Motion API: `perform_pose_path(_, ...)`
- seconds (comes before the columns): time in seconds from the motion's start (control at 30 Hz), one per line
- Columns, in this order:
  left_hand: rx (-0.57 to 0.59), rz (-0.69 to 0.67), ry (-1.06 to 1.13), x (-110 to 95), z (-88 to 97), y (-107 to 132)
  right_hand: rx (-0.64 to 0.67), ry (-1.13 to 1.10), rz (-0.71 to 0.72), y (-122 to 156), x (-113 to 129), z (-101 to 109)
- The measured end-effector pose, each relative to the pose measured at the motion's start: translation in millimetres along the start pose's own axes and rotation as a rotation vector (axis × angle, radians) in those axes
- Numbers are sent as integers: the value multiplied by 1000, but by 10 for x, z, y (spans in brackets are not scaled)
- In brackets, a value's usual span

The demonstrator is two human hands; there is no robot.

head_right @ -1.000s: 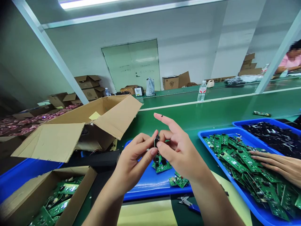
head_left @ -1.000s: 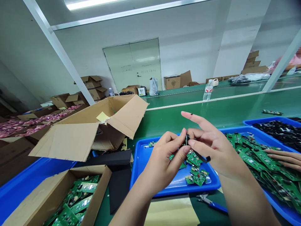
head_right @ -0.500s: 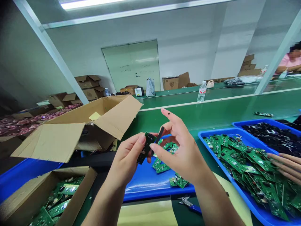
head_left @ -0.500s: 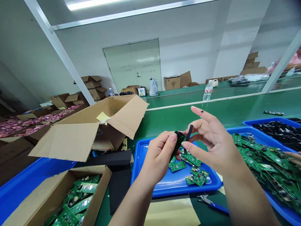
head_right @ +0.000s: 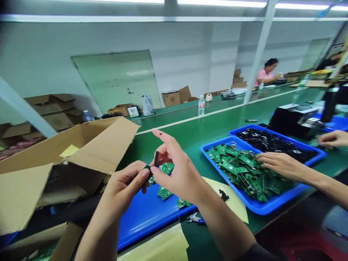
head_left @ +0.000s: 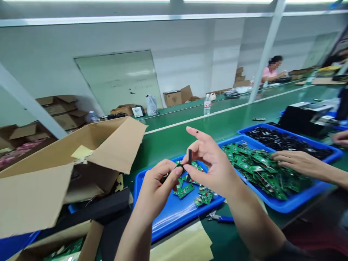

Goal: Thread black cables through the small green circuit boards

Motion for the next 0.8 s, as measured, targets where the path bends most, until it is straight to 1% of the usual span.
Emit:
perform_pose_path(0.1, 102, 73, -48, 58, -52, -38, 7, 53, -58, 32, -54, 63)
perform_pose_path(0.17, 139, 78, -105, 112, -93, -57, -1, 59, -113, 146, -142, 149)
perform_pose_path(0.27, 209, 68, -159, 254, -244, -76, -58, 18, -216, 468, -360, 348)
perform_pose_path(0.33, 282, 76, -149, 386, -442, -94, -106, -18, -330, 737, -562, 501)
perform_pose_path(0.37, 333, 52, -161, 443, -575, -112, -141, -30, -365, 869, -655, 580)
perform_pose_path(0.4, 384, -2, -210, 486, -726, -137, -177, -40, -393, 994, -738, 655)
perform_pose_path(0.5, 472, -88, -257, 590, -1258, -244, -274, -92, -435, 1285, -884, 843)
perform_pose_path(0.57, 533, -144, -277, 626, -1662, -328, -294, -121, -440, 1393, -881, 915)
perform_pose_path(0.67, 601, -207, -343, 685, -2218, -433, -309, -141, -406, 1443, -780, 976)
perform_pose_path(0.73, 654, -251, -394, 734, -2496, -462, -325, -137, -385, 1436, -712, 1003)
perform_pose_path(0.8, 693, -320, -435, 772, -2660, -455, -339, -113, -374, 1422, -672, 1029)
Point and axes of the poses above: each hand's wrist, its own y-axis away from the middle knuckle, its own z-axis out of the back of the hand, x = y × z, the point moved 4 cm from there along -y, towards the middle knuckle, and after that the axes turned 11 degrees about -z, right-handed, at the moved point
